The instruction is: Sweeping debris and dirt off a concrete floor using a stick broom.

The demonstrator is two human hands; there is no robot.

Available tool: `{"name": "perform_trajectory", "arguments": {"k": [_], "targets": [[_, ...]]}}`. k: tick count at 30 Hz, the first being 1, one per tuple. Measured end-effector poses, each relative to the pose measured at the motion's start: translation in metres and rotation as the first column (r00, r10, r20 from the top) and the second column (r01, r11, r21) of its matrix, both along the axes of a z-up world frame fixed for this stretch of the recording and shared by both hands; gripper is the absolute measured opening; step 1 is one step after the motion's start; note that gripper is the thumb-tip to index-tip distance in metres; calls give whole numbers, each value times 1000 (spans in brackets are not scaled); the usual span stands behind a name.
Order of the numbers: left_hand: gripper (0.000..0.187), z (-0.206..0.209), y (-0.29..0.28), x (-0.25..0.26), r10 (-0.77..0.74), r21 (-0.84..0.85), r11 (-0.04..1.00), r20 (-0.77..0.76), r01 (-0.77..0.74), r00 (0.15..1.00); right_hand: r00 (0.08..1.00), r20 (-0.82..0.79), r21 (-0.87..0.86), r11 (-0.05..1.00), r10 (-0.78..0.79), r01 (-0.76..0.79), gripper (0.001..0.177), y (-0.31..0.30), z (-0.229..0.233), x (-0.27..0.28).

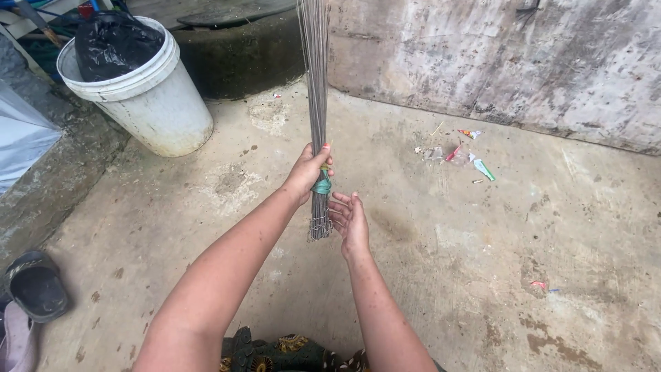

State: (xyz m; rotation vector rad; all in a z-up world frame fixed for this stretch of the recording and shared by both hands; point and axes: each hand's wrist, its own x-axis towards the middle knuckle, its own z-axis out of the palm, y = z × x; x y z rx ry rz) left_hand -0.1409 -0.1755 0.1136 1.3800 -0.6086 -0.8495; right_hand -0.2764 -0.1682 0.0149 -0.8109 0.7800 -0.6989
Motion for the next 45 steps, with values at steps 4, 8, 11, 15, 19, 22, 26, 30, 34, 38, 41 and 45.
{"name": "perform_trajectory", "arguments": {"k": [4, 8, 11, 15, 19, 22, 26, 30, 34, 38, 41, 45], "targets": [[27, -21, 11, 5, -149, 54, 987, -62, 153, 987, 994, 2, -155, 982, 110, -108, 75, 6, 21, -1], [35, -34, 26, 0, -227, 123, 963, -104, 239, 968, 981, -117, -322, 928, 157, -187, 86, 8, 15, 4], [47, -56, 29, 14, -297, 228, 925, -60, 303, 953, 984, -136, -227, 964, 113, -142, 70, 12, -7, 19], [72, -95, 14, 54, -489, 399, 800, 1, 448, 873, 953, -300, -219, 971, 28, -97, 43, 30, 7, 25], [61, -133, 8, 117, -428, 450, 806, -9, 386, 904, 916, -400, -277, 955, -11, -109, 49, 40, -14, 39], [41, -139, 16, 165, -227, 426, 878, -30, 218, 973, 908, -419, -281, 952, -12, -117, 68, 51, -26, 64], [43, -142, 43, 237, 36, 276, 961, -177, 14, 984, 952, -303, -143, 986, 38, -85, 66, 63, -36, 135], [37, -146, 74, 307, 286, 178, 953, -244, -247, 927, 998, -60, 67, 998, 16, -12, 68, 73, -14, 251], [38, -173, 95, 344, 390, 182, 918, -260, -352, 883, 998, -22, 143, 988, 52, -49, 66, 64, -65, 333], [32, -210, 89, 344, 385, 204, 920, -303, -335, 872, 995, -91, 169, 986, 33, -17, 68, 54, -102, 331], [30, -226, 71, 330, 343, 225, 933, -312, -282, 886, 991, -124, 184, 981, -39, 61, 69, 53, -88, 284], [28, -227, 49, 302, 281, 218, 950, -289, -223, 915, 957, -236, 135, 970, -168, 204, 69, 102, -9, 209]]}}
